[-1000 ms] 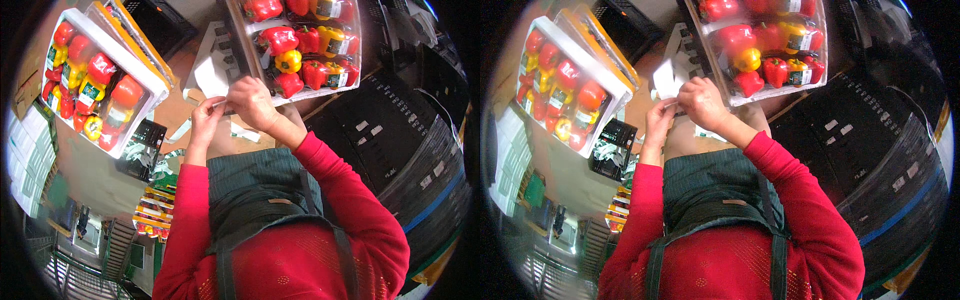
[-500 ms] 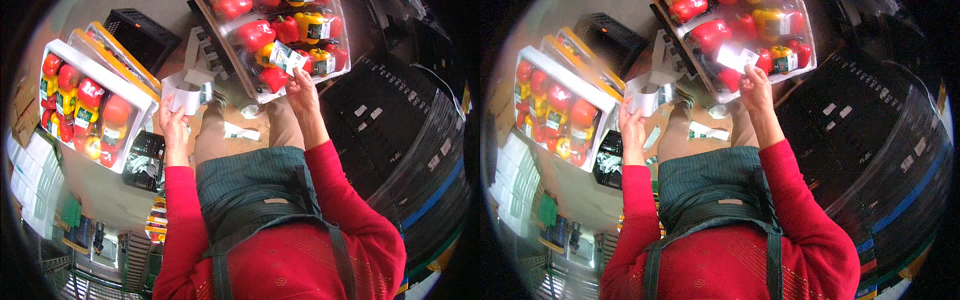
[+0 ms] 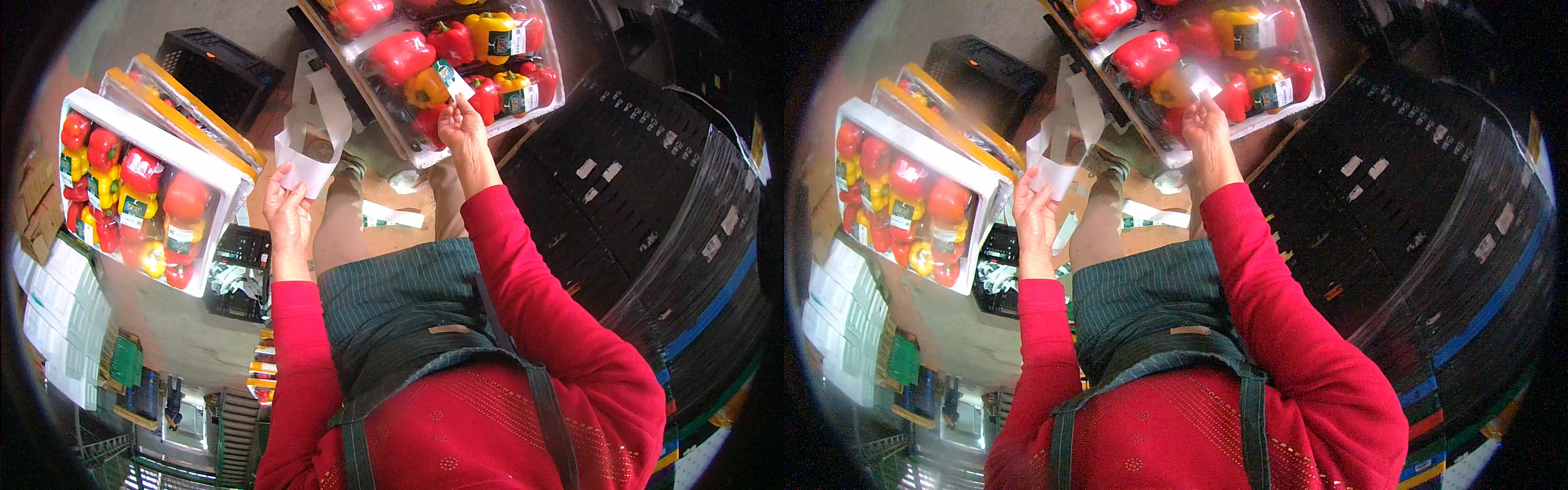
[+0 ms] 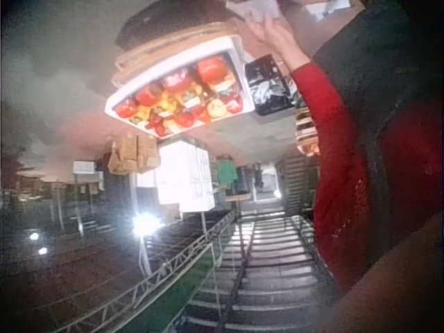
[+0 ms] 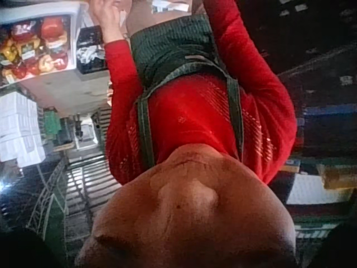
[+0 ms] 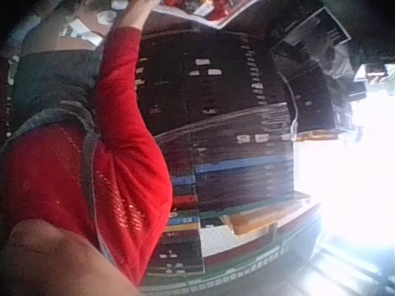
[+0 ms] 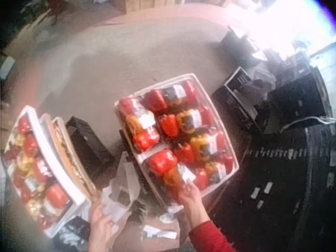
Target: The person applies adhesive labels to multiple pre-packaged trays of red and yellow bell peppers. They tear labels from a roll, smooth them onto the plastic wrap, and place the labeled trays into a cardboard box.
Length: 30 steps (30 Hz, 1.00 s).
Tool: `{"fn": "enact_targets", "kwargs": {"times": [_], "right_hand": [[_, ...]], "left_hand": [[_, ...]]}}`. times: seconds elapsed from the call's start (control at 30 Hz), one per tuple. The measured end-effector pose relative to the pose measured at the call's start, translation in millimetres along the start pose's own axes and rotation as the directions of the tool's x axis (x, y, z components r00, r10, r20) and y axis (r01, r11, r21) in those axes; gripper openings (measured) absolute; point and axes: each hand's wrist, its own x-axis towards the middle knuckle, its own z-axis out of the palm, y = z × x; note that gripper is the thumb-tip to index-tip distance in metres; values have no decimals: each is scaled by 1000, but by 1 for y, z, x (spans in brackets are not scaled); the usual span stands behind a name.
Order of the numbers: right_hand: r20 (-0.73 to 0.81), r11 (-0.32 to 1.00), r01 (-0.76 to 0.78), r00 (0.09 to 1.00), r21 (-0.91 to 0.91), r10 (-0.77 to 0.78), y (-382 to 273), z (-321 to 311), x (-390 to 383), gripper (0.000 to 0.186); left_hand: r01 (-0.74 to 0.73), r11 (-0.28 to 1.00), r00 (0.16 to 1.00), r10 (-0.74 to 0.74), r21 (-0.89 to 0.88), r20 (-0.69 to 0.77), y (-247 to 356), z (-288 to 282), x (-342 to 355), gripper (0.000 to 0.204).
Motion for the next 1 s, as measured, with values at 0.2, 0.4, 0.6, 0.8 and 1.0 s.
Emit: {"fn": "enact_targets", "kwargs": {"times": [0.2,0.4,0.6,0.8,1.0], "right_hand": [[-114,990,35,992,-135,-51,6,7,8,18],[-252,929,61,954,-365,-162,3,15,12,21],[-256,800,25,941,-599,-221,-3,17,4,26],[750,-630,406,378,-661,-543,13,34,-26,37],[882,-627,623,283,-467,-376,56,60,-20,41]], "left_hand": [[-2,1000,1000,2,-24,11,1,0,-2,43],[13,999,1000,-13,-38,19,-4,-7,-1,33],[48,998,999,-48,-43,8,-9,-18,5,23],[2,1000,999,-2,6,-51,-14,-18,8,19],[16,973,1000,-11,231,-23,-41,-21,18,20]]}}
